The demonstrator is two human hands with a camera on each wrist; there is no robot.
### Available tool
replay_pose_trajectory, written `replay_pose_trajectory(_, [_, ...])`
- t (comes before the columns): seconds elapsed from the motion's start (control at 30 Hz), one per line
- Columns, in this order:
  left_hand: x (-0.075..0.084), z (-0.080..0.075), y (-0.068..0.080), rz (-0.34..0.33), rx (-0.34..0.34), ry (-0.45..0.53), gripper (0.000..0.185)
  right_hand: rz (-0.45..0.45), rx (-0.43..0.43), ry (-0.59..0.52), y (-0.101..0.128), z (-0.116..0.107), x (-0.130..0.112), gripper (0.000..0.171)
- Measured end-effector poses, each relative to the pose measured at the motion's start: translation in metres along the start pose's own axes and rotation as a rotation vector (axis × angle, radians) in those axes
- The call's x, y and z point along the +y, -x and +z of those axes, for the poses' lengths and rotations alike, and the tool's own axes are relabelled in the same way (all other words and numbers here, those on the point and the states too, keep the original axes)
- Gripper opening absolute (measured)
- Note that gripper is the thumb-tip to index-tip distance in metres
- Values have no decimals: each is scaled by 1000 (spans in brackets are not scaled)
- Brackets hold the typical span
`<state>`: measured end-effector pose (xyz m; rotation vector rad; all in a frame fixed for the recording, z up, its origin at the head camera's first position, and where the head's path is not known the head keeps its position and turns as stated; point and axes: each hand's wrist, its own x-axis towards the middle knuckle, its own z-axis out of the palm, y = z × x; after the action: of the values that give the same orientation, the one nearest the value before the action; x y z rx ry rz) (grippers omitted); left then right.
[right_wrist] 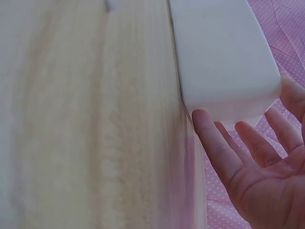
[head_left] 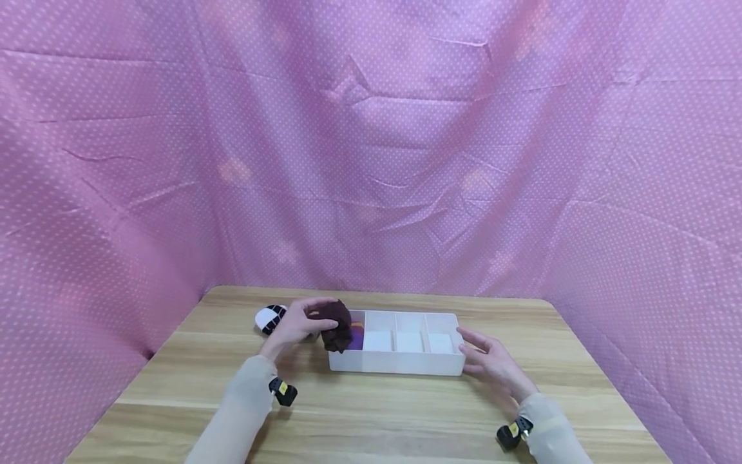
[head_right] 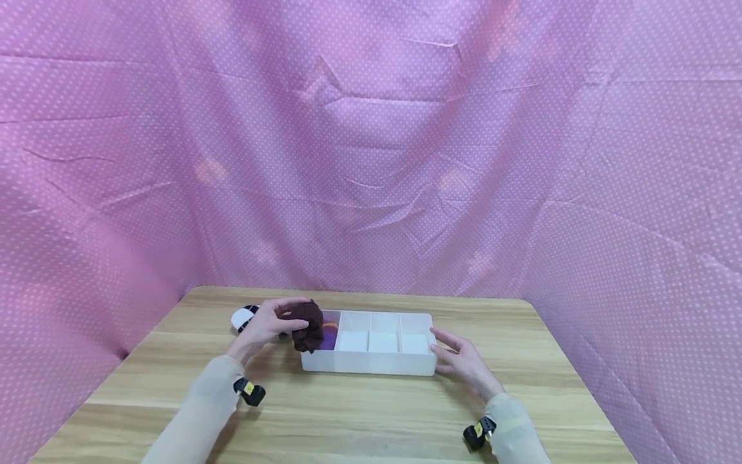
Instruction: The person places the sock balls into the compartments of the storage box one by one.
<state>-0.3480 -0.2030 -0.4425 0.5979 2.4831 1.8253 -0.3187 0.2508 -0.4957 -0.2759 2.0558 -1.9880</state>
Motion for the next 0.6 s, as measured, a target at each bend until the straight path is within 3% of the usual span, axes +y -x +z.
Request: replay_pose_trajectory(0.6, [0,35,-19,54,-52,68,53,-2,20,-15,-2,2,0,69])
